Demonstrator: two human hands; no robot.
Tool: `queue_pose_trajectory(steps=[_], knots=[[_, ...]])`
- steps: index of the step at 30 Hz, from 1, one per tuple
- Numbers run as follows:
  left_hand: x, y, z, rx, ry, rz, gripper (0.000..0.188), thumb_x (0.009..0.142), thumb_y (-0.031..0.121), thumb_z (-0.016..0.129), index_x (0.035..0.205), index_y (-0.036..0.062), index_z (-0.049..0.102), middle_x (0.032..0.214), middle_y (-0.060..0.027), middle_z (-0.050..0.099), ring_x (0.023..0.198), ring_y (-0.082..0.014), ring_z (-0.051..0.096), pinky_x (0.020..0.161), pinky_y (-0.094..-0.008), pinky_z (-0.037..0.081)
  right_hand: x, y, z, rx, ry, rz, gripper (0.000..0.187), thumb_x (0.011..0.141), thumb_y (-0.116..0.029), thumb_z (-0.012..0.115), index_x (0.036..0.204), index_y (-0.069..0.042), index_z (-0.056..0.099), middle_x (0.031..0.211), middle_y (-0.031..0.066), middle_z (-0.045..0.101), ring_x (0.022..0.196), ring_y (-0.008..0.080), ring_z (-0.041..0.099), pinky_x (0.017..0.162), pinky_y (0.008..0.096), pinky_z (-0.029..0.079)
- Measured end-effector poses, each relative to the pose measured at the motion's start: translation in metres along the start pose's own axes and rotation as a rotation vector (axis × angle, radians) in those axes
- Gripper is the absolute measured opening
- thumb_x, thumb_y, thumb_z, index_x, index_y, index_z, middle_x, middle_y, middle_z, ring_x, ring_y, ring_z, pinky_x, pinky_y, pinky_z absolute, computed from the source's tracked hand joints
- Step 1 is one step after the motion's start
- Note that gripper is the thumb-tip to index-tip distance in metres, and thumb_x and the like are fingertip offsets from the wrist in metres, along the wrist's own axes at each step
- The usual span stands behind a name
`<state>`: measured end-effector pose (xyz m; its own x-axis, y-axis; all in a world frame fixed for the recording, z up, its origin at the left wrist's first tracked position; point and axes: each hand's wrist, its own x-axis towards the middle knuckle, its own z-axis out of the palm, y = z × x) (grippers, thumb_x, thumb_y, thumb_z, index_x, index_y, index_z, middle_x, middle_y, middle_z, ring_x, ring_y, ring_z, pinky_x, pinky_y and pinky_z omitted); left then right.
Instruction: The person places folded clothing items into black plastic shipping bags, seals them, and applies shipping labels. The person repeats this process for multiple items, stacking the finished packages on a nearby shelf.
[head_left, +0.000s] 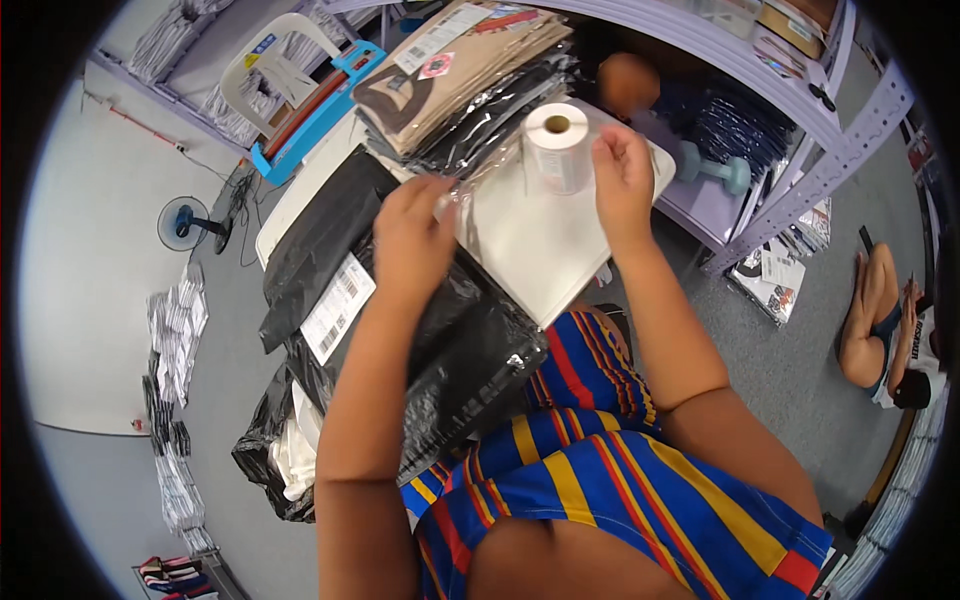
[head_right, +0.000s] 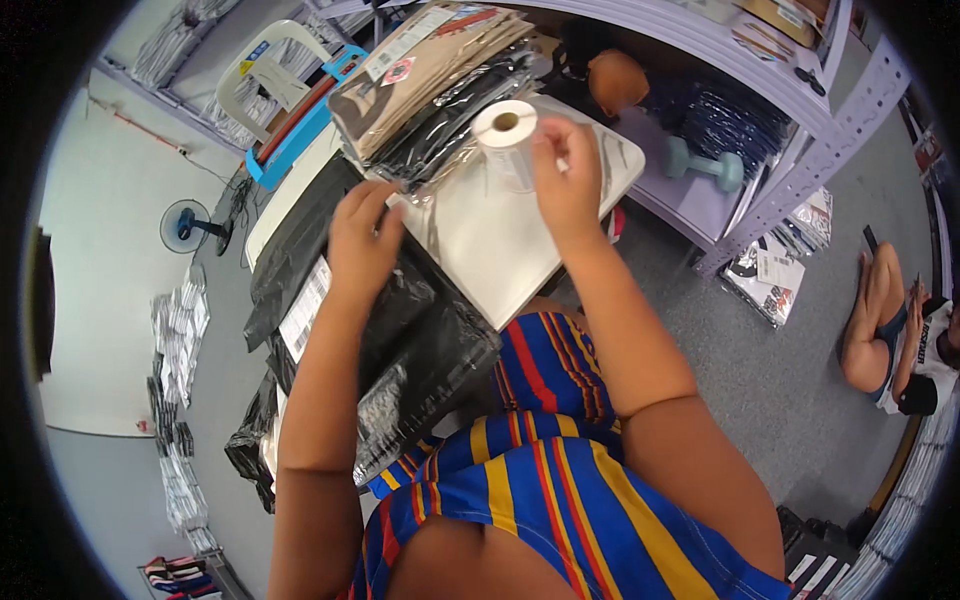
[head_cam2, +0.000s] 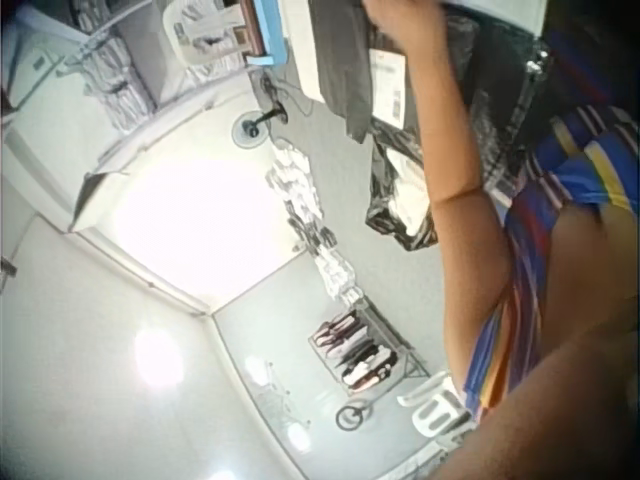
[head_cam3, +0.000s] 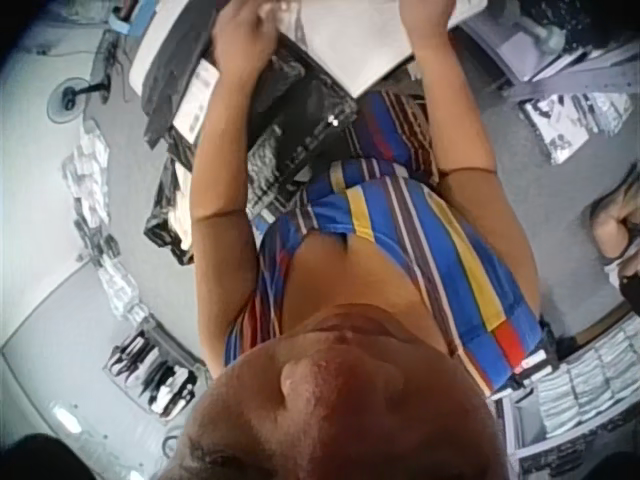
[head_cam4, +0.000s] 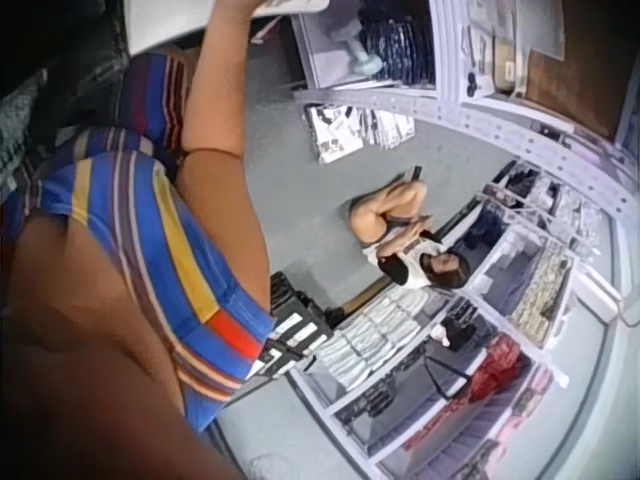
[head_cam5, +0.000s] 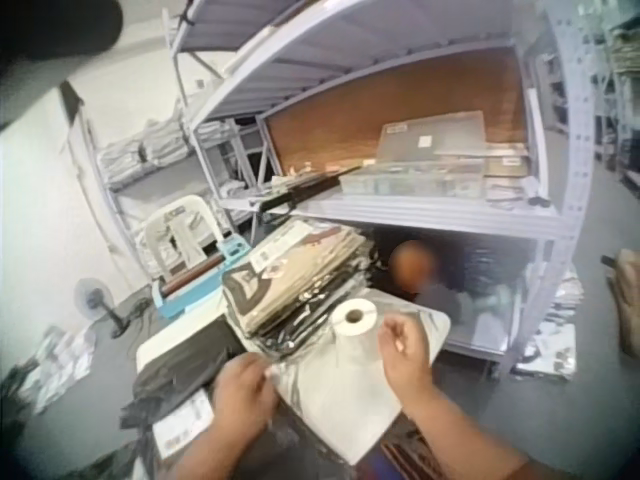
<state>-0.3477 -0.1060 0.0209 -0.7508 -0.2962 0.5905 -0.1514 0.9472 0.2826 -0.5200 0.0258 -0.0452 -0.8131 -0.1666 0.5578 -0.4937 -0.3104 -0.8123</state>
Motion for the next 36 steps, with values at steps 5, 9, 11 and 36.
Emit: queue_pose_trajectory(steps=[5,9,11,36], knots=[[0.063,0.053,0.07,0.023,-0.026,0.168,0.03,0.067,0.021,0.064,0.092,0.0048,0.059,0.098,-0.0121,0.052,0.089,-0.0293,0.049,0.077,-0.0357,0.039,0.017,0.033,-0.016,0.059,-0.233,0.076,0.035,0.077,-0.008,0.052,0.111,-0.002,0.047,0.105,0.0121,0.051,0.097,0.0187,0.05,0.081,0.0259,0.038],[0.071,0.046,0.075,-0.07,-0.208,0.13,0.029,0.066,0.014,0.065,0.092,0.0026,0.06,0.102,-0.0126,0.051,0.096,-0.027,0.048,0.082,-0.0331,0.039,0.01,0.014,-0.024,-0.042,-0.313,0.121,0.039,0.073,-0.008,0.056,0.112,-0.004,0.047,0.097,0.0117,0.051,0.09,0.0198,0.051,0.076,0.0279,0.041],[0.069,0.041,0.069,-0.186,-0.309,0.112,0.03,0.066,0.005,0.064,0.095,0.0018,0.058,0.107,-0.0119,0.049,0.1,-0.0253,0.047,0.084,-0.0304,0.039,0.002,-0.003,-0.021,-0.159,-0.258,0.044,0.037,0.071,-0.009,0.059,0.107,-0.004,0.051,0.086,0.0111,0.051,0.082,0.0219,0.052,0.072,0.0293,0.042],[0.057,0.061,0.063,0.056,-0.201,0.094,0.03,0.067,0.018,0.064,0.092,0.0027,0.06,0.099,-0.0108,0.052,0.092,-0.0276,0.05,0.078,-0.0325,0.04,-0.009,0.002,-0.015,-0.177,-0.152,0.01,0.021,0.075,-0.007,0.054,0.094,0.0,0.057,0.09,0.0124,0.057,0.077,0.0222,0.058,0.066,0.0268,0.046]])
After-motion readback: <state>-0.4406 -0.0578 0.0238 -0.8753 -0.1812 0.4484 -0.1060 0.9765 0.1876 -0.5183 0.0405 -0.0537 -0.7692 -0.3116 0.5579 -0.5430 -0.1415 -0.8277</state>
